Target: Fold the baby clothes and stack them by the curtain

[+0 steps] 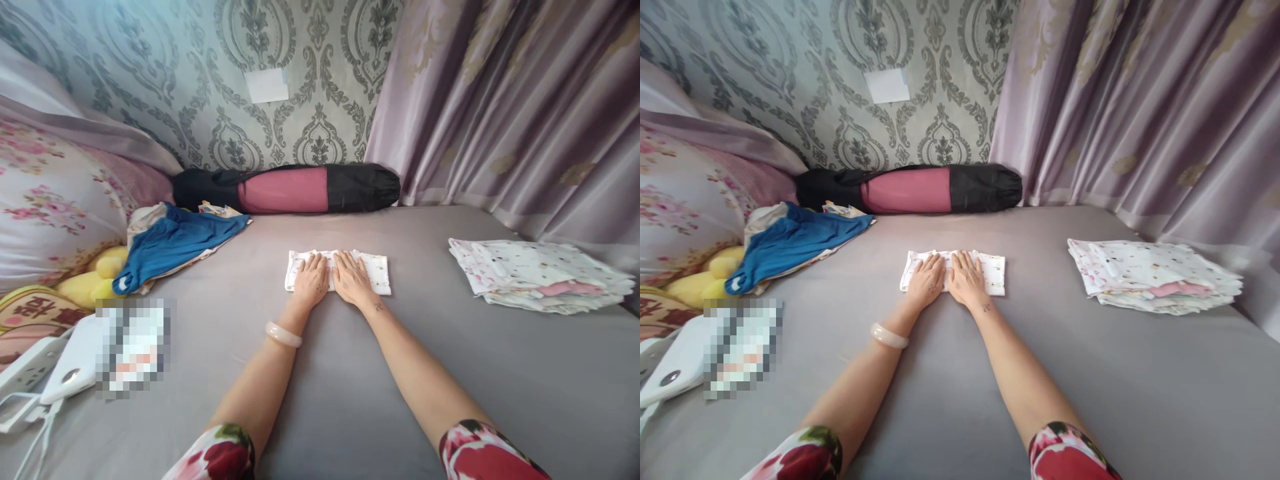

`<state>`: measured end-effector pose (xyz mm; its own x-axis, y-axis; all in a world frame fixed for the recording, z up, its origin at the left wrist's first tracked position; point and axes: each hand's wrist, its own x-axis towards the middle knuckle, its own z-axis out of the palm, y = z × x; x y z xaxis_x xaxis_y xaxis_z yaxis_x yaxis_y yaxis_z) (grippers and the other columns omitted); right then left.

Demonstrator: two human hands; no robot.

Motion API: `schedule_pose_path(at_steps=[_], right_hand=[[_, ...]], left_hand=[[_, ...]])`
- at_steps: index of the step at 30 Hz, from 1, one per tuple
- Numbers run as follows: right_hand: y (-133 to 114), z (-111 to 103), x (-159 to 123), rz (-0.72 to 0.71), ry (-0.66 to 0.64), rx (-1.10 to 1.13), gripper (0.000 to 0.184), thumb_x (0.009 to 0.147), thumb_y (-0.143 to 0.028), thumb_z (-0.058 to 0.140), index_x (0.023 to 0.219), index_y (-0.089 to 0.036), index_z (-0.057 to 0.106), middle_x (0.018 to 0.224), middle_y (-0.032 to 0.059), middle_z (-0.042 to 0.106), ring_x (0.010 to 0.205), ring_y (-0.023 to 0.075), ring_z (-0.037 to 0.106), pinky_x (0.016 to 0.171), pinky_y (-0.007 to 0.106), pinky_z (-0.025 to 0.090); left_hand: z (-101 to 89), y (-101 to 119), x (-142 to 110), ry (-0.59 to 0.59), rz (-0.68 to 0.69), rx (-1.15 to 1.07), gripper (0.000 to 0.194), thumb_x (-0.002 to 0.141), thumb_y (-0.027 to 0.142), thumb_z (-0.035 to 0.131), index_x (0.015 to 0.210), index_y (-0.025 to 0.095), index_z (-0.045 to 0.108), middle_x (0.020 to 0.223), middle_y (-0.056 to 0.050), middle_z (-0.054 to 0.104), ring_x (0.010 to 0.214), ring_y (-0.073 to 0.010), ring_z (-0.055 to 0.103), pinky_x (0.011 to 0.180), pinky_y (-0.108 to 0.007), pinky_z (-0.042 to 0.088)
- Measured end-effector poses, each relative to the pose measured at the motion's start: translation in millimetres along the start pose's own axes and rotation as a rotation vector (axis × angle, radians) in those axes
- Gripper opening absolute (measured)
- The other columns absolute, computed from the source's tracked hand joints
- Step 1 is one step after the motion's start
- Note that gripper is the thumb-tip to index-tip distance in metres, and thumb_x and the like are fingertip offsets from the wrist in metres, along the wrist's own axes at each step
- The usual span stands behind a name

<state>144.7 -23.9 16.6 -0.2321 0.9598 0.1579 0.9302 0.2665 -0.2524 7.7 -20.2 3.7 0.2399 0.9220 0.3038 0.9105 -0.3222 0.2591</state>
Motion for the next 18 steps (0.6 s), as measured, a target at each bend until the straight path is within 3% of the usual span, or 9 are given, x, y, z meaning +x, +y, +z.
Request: schedule_pose_path(at_steps=[3, 8, 18], right_hand=[[4.5, -2.5, -1.4, 0.056, 0.038, -0.02, 0.054, 0.1, -0.029, 0.025, 0.149, -0.009, 0.035, 0.157, 0.011, 0.031, 0.146, 0.0245, 0.022, 0.119, 0.047, 0.01], [8.7, 1.9, -1.5, 0.075, 0.018, -0.036, 0.053, 0.1, -0.031, 0.025, 0.149, -0.013, 0.036, 0.157, 0.0095, 0.031, 0.146, 0.0238, 0.023, 0.119, 0.046, 0.012], [11.7, 0.3, -0.2, 0.065, -0.019, -0.022, 0.054, 0.1, -0.032, 0.023, 0.15, -0.014, 0.034, 0.158, 0.0092, 0.03, 0.146, 0.0238, 0.021, 0.118, 0.046, 0.013]], left_hand=[[-1.2, 2.4, 0.3, 0.055, 0.022, 0.007, 0.044, 0.099, 0.03, 0.033, 0.135, 0.015, 0.05, 0.145, -0.016, 0.049, 0.14, -0.0282, 0.037, 0.115, -0.049, 0.026], [4.6, 5.5, 0.1, -0.049, 0.025, 0.031, 0.046, 0.099, 0.035, 0.033, 0.138, 0.016, 0.049, 0.15, -0.016, 0.043, 0.141, -0.0303, 0.034, 0.114, -0.053, 0.027], [5.6, 5.1, 1.3, -0.048, -0.005, -0.015, 0.045, 0.098, 0.034, 0.038, 0.137, 0.018, 0.051, 0.149, -0.016, 0.043, 0.141, -0.031, 0.035, 0.114, -0.054, 0.027]])
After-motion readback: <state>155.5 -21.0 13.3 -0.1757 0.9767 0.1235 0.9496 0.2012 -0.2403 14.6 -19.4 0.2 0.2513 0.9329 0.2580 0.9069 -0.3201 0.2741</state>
